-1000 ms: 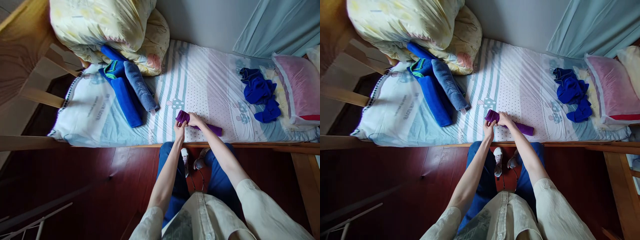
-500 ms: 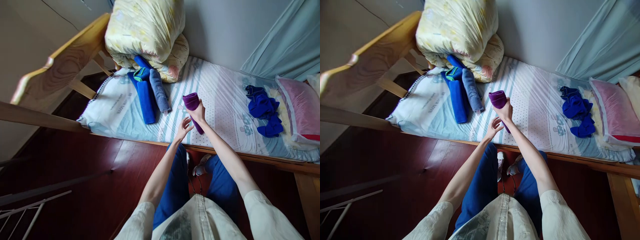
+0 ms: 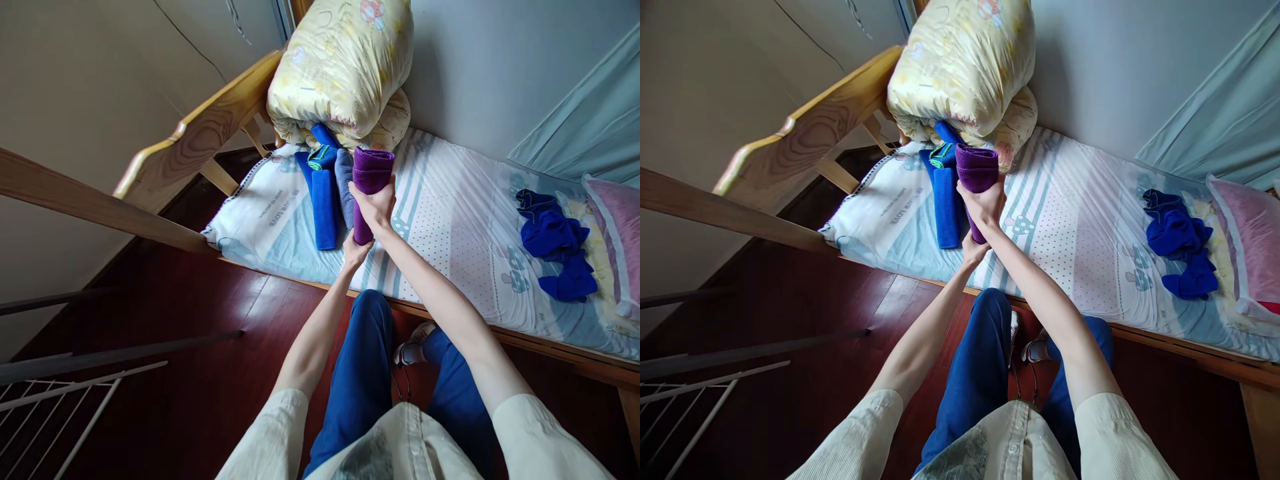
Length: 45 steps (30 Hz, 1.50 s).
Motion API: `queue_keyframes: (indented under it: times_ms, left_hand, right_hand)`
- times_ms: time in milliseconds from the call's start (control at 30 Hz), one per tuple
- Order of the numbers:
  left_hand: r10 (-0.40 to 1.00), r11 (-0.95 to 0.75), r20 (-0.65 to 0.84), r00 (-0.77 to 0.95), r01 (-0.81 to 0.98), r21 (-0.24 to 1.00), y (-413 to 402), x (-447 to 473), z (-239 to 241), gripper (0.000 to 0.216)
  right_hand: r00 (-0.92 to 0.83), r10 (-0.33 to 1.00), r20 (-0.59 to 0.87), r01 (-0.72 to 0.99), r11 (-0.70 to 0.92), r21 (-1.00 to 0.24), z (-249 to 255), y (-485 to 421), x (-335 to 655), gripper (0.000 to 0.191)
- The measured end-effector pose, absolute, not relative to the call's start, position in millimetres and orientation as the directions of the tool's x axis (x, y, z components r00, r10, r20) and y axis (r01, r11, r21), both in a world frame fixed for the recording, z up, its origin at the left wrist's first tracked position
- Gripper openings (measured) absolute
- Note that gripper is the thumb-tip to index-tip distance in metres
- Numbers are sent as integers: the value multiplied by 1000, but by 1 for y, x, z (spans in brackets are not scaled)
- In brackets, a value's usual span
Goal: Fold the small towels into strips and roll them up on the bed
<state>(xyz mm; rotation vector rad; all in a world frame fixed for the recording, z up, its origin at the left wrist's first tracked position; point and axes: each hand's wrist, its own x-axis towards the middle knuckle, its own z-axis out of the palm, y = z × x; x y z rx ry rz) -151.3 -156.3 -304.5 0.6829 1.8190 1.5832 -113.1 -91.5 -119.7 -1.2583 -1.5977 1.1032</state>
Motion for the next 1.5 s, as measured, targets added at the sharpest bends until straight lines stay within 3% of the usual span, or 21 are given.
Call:
queue_keyframes:
  times_ms: [600, 1000, 1500]
  left_hand:
    - [665, 155, -158, -730, -72, 985, -167, -184, -339, 44]
    - [670, 150, -162, -724, -81, 985, -167, -183, -340, 43]
    - [671, 164, -168, -722, -77, 983, -166, -184, -348, 54]
  right_hand:
    - [-279, 960, 2, 330, 98, -939, -160, -90, -151, 59]
    - [-278, 960, 13, 376, 122, -919, -155, -93, -149, 51]
    - [-317, 948, 16, 342, 130, -931, -161, -90, -152, 59]
